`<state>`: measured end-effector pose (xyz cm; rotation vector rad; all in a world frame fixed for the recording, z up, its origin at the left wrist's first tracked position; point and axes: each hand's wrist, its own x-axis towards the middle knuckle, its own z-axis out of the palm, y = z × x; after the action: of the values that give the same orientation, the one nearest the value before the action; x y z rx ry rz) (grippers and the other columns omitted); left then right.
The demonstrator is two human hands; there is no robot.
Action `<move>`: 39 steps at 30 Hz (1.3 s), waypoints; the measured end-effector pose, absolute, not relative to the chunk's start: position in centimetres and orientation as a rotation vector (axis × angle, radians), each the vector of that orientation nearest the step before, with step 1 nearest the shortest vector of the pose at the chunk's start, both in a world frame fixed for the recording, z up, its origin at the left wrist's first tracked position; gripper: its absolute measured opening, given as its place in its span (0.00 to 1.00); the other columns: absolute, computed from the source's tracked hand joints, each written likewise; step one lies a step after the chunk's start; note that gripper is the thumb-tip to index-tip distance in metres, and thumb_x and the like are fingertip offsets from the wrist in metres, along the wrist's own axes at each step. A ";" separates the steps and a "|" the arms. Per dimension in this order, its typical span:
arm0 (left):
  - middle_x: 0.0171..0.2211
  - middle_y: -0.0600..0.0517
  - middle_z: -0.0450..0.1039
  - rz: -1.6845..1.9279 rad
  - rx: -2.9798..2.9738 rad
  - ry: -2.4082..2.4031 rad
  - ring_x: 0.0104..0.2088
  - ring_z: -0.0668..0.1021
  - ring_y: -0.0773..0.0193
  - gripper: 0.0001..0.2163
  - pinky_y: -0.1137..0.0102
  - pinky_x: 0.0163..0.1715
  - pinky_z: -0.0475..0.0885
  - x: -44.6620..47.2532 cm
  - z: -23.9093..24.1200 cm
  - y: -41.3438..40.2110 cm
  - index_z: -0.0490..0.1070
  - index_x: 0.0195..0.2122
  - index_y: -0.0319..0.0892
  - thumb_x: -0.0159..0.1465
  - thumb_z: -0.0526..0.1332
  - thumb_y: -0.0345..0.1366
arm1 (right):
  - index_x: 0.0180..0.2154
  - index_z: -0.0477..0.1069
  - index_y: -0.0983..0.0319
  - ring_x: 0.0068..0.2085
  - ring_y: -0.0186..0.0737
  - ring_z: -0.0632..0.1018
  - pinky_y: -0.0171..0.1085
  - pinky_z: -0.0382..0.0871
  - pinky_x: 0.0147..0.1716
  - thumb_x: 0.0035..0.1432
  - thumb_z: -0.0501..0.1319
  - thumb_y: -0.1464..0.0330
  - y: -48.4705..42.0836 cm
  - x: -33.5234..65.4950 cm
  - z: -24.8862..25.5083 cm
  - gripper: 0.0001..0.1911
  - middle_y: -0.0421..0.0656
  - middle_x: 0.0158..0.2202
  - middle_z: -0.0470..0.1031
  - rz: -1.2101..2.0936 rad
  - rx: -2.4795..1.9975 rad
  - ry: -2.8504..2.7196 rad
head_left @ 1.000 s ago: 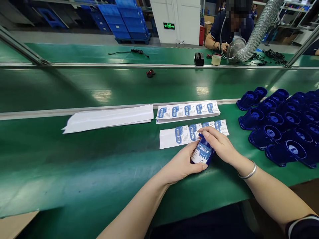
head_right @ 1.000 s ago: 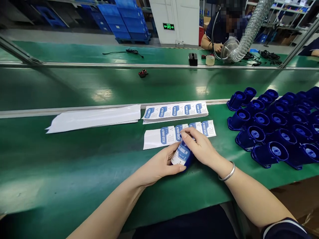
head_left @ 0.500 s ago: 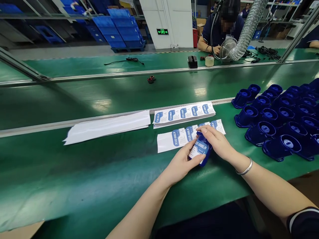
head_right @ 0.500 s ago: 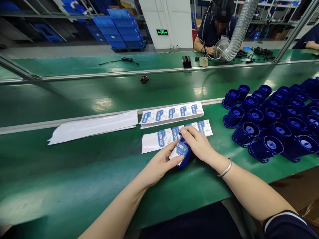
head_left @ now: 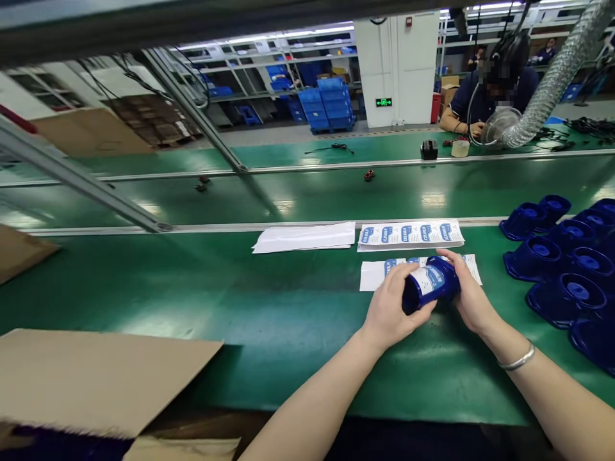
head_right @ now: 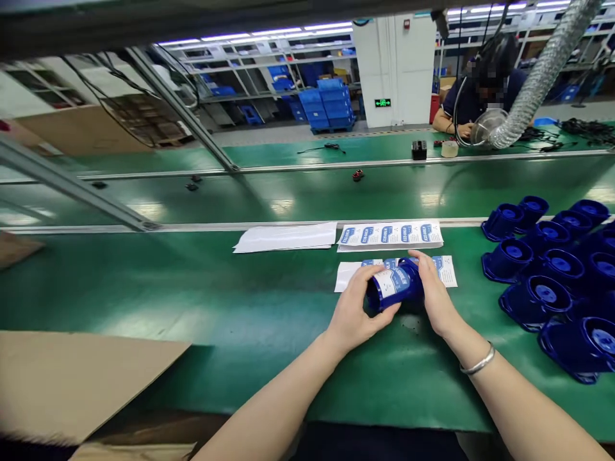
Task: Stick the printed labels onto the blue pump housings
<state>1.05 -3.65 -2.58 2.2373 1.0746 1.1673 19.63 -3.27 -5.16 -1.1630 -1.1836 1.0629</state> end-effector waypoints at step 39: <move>0.68 0.33 0.58 0.410 2.792 1.437 0.69 0.61 0.43 0.40 0.47 0.66 0.58 -6.7 -9.4 3.2 0.61 0.67 0.31 0.66 0.50 0.61 | 0.34 0.74 0.60 0.58 0.44 0.71 0.48 0.68 0.59 0.68 0.59 0.68 2.3 14.7 -6.3 0.08 0.46 0.52 0.76 -0.316 -0.910 -2.224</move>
<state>-6.70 3.18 -9.37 2.7916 1.4368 0.4101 14.72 2.31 -6.27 -0.9102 -2.2241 -0.3155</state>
